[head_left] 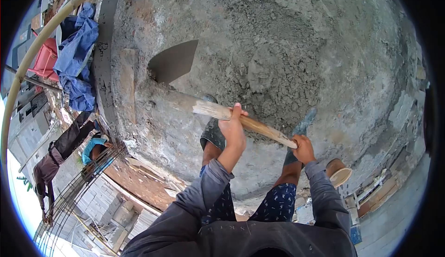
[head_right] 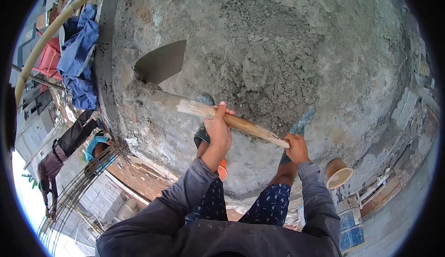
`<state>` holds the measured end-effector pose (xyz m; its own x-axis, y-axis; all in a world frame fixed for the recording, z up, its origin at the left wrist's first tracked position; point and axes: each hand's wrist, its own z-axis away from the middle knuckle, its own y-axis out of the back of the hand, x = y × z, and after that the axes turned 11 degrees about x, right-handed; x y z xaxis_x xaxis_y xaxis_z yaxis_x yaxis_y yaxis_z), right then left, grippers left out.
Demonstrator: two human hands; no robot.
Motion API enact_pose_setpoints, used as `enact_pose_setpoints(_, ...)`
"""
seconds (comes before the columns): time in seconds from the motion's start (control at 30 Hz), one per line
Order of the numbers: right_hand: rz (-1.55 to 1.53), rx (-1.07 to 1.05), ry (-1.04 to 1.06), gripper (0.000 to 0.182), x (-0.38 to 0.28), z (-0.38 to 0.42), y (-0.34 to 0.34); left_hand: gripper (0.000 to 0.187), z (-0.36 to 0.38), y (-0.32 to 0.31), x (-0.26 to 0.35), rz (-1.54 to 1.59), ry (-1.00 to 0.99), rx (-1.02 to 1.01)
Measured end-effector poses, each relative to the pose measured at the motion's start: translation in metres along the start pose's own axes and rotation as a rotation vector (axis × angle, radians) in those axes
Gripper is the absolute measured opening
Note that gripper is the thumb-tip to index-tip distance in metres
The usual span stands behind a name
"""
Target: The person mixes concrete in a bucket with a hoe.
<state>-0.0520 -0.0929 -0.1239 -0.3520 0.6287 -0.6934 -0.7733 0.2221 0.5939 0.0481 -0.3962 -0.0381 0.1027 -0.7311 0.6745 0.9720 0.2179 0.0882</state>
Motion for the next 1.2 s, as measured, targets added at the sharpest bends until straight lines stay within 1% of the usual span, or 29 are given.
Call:
enact_pose_setpoints(0.03, -0.016, -0.053, -0.001, 0.029, -0.035, -0.019, -0.019, 0.024, -0.038, 0.004, 0.027, 0.030, -0.025, -0.029)
enact_pose_setpoints(0.07, -0.054, -0.110, 0.028, 0.030, -0.069, -0.036, -0.038, 0.023, -0.077, 0.005, 0.051, 0.013, -0.062, -0.009)
enact_pose_setpoints(0.1, -0.043, -0.256, 0.052, 0.035, -0.106, -0.054, -0.048, 0.022, -0.113, 0.004, 0.076, -0.010, -0.115, 0.009)
enact_pose_setpoints(0.17, -0.140, -0.251, 0.069, 0.034, -0.165, -0.082, -0.091, 0.019, -0.199, 0.002, 0.113, -0.120, -0.187, 0.009)
enact_pose_setpoints(0.2, -0.123, -0.231, 0.057, 0.032, -0.199, -0.101, -0.103, 0.016, -0.240, 0.000, 0.123, -0.183, -0.221, 0.011)
enact_pose_setpoints(0.23, -0.103, -0.213, 0.041, 0.030, -0.230, -0.120, -0.111, 0.014, -0.280, 0.000, 0.131, -0.249, -0.204, -0.010)
enact_pose_setpoints(0.27, -0.075, -0.211, 0.011, 0.027, -0.249, -0.136, -0.126, 0.013, -0.313, -0.001, 0.131, -0.316, -0.186, -0.036)
enact_pose_setpoints(0.3, -0.044, -0.207, -0.014, 0.025, -0.257, -0.146, -0.136, 0.013, -0.336, -0.005, 0.121, -0.385, -0.150, -0.013)
enact_pose_setpoints(0.37, 0.004, -0.228, -0.095, 0.033, -0.253, -0.142, -0.139, 0.015, -0.360, -0.004, 0.095, -0.526, -0.076, 0.039)
enact_pose_setpoints(0.4, 0.028, -0.242, -0.131, 0.037, -0.250, -0.137, -0.135, 0.013, -0.356, 0.002, 0.071, -0.535, -0.045, 0.066)
enact_pose_setpoints(0.43, 0.028, -0.274, -0.185, 0.029, -0.245, -0.119, -0.109, 0.011, -0.339, 0.005, 0.043, -0.540, -0.012, 0.098)
enact_pose_setpoints(0.5, 0.085, -0.349, -0.237, 0.034, -0.220, -0.063, -0.063, 0.009, -0.259, 0.016, -0.009, -0.532, 0.120, 0.091)
enact_pose_setpoints(0.57, 0.215, -0.409, -0.301, 0.036, -0.187, -0.005, -0.021, 0.010, -0.208, 0.034, -0.092, -0.467, 0.287, 0.139)
enact_pose_setpoints(0.63, 0.331, -0.443, -0.325, 0.035, -0.177, 0.021, 0.019, 0.009, -0.168, 0.045, -0.148, -0.462, 0.412, 0.137)
enact_pose_setpoints(0.67, 0.324, -0.427, -0.322, 0.034, -0.181, 0.023, 0.030, 0.009, -0.155, 0.047, -0.163, -0.474, 0.493, 0.126)
enact_pose_setpoints(0.77, 0.337, -0.404, -0.302, 0.034, -0.184, 0.020, 0.056, 0.009, -0.143, 0.041, -0.174, -0.398, 0.580, 0.085)
enact_pose_setpoints(0.8, 0.308, -0.392, -0.274, 0.034, -0.184, 0.024, 0.068, 0.009, -0.133, 0.040, -0.173, -0.396, 0.588, 0.104)
enact_pose_setpoints(0.87, 0.247, -0.332, -0.230, 0.034, -0.171, 0.030, 0.102, 0.009, -0.112, 0.027, -0.167, -0.411, 0.593, 0.111)
enact_pose_setpoints(0.9, 0.194, -0.343, -0.257, 0.032, -0.156, 0.046, 0.120, 0.010, -0.083, 0.021, -0.154, -0.429, 0.541, 0.101)
enact_pose_setpoints(0.93, 0.101, -0.359, -0.247, 0.031, -0.135, 0.062, 0.140, 0.009, -0.053, 0.020, -0.147, -0.368, 0.536, 0.096)
enact_pose_setpoints(0.97, 0.113, -0.369, -0.252, 0.031, -0.108, 0.083, 0.155, 0.008, -0.026, 0.015, -0.146, -0.303, 0.523, 0.080)
enact_pose_setpoints(1.03, 0.158, -0.313, -0.204, 0.032, -0.053, 0.112, 0.175, 0.006, 0.026, 0.012, -0.143, -0.213, 0.510, 0.083)
enact_pose_setpoints(1.07, 0.203, -0.291, -0.210, 0.029, -0.024, 0.123, 0.175, 0.007, 0.048, 0.008, -0.141, -0.182, 0.502, 0.091)
enact_pose_setpoints(1.13, 0.191, -0.136, -0.166, 0.026, 0.024, 0.130, 0.164, 0.010, 0.074, -0.004, -0.124, -0.109, 0.498, 0.099)
enact_pose_setpoints(1.2, 0.142, -0.031, -0.119, 0.021, 0.066, 0.116, 0.137, 0.013, 0.098, -0.012, -0.097, -0.033, 0.518, 0.128)
